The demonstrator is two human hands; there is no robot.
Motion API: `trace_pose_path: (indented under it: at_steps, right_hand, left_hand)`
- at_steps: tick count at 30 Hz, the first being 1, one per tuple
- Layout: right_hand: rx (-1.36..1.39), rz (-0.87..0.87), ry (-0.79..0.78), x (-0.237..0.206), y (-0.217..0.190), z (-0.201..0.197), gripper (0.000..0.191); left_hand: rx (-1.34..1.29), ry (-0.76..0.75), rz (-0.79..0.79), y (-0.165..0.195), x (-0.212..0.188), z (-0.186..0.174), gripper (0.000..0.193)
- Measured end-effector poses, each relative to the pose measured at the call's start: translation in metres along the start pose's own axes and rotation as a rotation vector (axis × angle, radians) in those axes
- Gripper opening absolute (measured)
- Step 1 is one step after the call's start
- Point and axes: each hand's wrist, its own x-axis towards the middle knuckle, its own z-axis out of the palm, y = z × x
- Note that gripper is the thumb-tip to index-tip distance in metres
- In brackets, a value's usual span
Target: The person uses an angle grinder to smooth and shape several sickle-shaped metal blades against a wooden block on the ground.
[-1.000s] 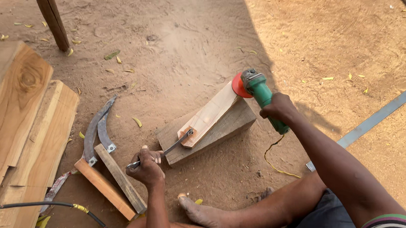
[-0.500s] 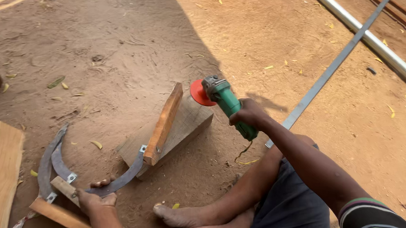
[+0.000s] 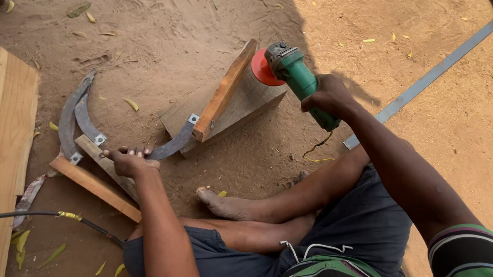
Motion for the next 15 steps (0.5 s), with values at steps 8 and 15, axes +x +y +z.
trace_pose_path:
  at_steps: [8,15]
  right_hand:
    - [-0.090,-0.122,-0.007,-0.020,-0.011,0.030,0.057]
    - [-0.061,-0.073,0.109,-0.038,-0.005,0.001,0.061]
  left_hand:
    - [-0.125,-0.075,-0.060,-0.005,0.014,-0.005,0.053]
    - [-0.007,-0.167,0.027,0.000,0.013,-0.005,0.050]
